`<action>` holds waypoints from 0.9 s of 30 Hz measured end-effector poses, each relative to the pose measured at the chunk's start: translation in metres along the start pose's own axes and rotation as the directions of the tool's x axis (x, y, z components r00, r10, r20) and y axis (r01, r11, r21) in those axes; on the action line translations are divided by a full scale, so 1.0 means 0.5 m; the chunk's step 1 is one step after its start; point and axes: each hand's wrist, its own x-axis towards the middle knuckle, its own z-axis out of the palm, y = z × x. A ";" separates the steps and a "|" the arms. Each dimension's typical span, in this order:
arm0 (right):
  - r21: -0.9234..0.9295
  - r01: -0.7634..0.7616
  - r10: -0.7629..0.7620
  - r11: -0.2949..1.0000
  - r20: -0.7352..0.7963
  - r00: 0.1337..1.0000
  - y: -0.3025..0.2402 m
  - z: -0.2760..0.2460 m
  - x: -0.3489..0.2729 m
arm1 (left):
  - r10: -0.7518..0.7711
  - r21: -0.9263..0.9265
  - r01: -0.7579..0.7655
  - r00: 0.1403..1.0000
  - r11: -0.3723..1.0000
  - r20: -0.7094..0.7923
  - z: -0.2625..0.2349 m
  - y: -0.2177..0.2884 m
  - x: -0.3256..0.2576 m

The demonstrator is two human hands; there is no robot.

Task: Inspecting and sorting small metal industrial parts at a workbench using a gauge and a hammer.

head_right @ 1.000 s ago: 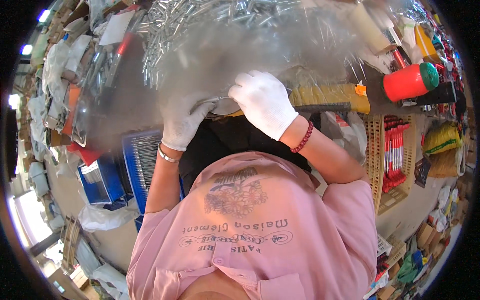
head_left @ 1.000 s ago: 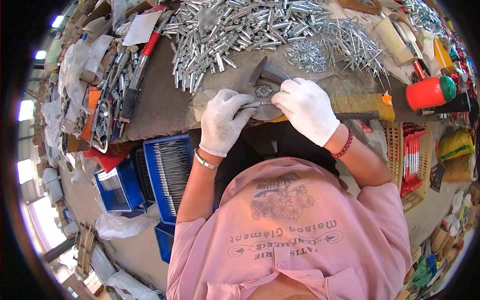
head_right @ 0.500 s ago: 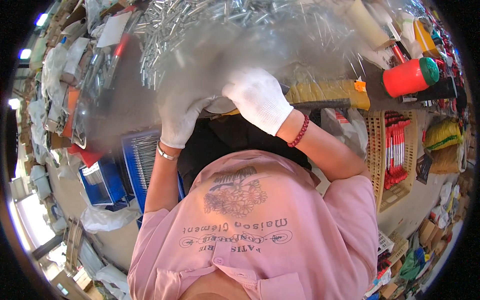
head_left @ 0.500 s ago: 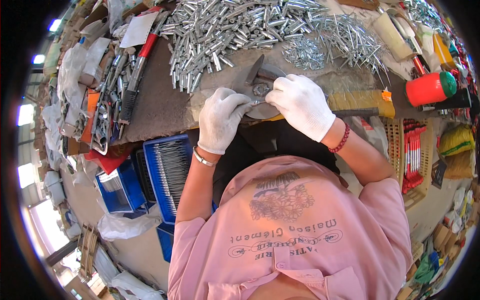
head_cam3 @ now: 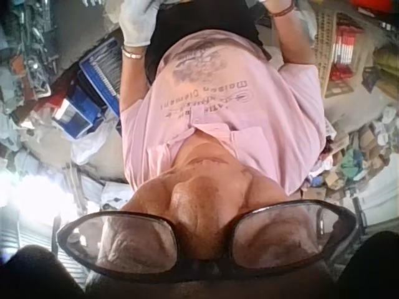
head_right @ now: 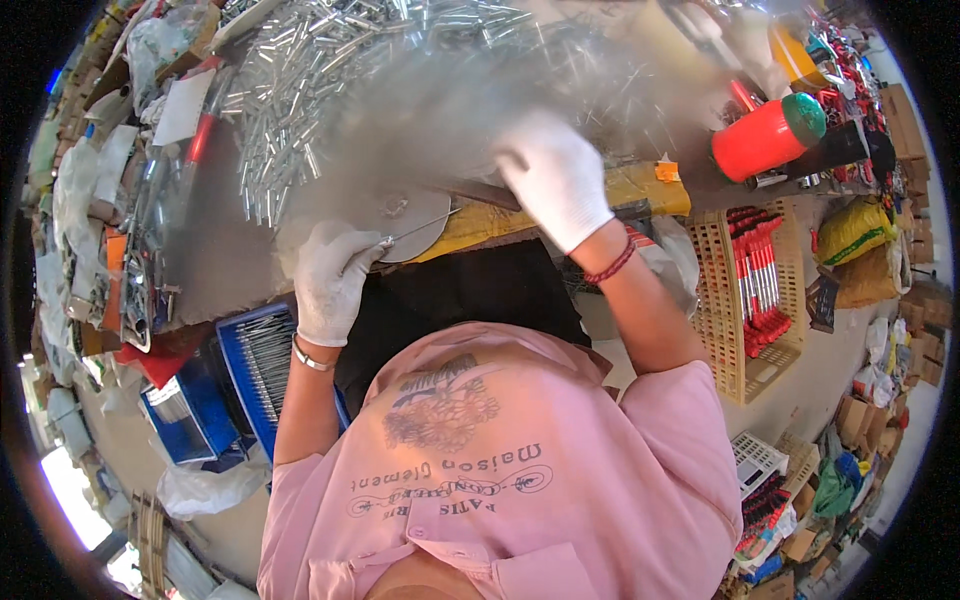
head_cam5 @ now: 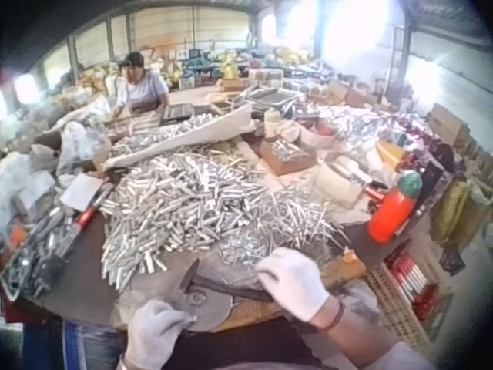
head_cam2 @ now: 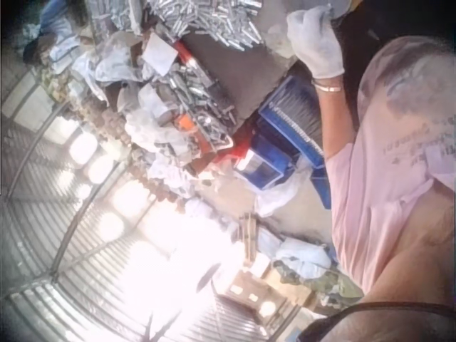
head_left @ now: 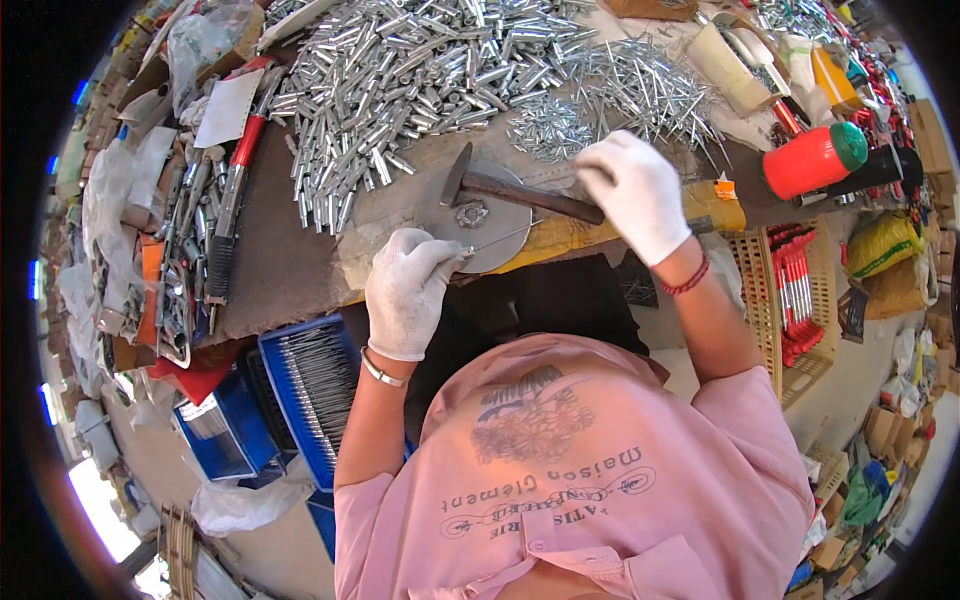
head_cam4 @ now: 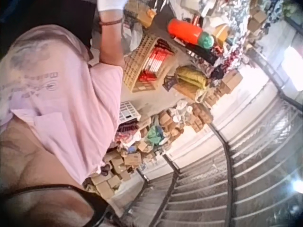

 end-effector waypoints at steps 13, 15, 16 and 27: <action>-0.226 -0.050 0.067 0.973 0.068 0.995 0.025 0.039 0.028 | 0.031 -0.020 -0.032 0.998 0.999 -0.051 0.010 0.004 0.006; -0.191 -0.052 0.073 0.980 0.103 0.992 0.031 0.032 0.028 | 0.028 -0.021 -0.029 0.998 0.999 -0.056 0.007 0.004 0.006; -0.114 -0.073 0.085 0.991 0.103 0.991 0.038 0.032 0.026 | 0.038 -0.008 -0.039 0.998 0.999 -0.041 0.005 0.003 0.006; 0.376 0.247 -0.358 0.893 0.263 0.896 -0.146 0.052 0.015 | 0.064 0.028 -0.062 0.996 0.998 -0.058 0.025 -0.023 -0.005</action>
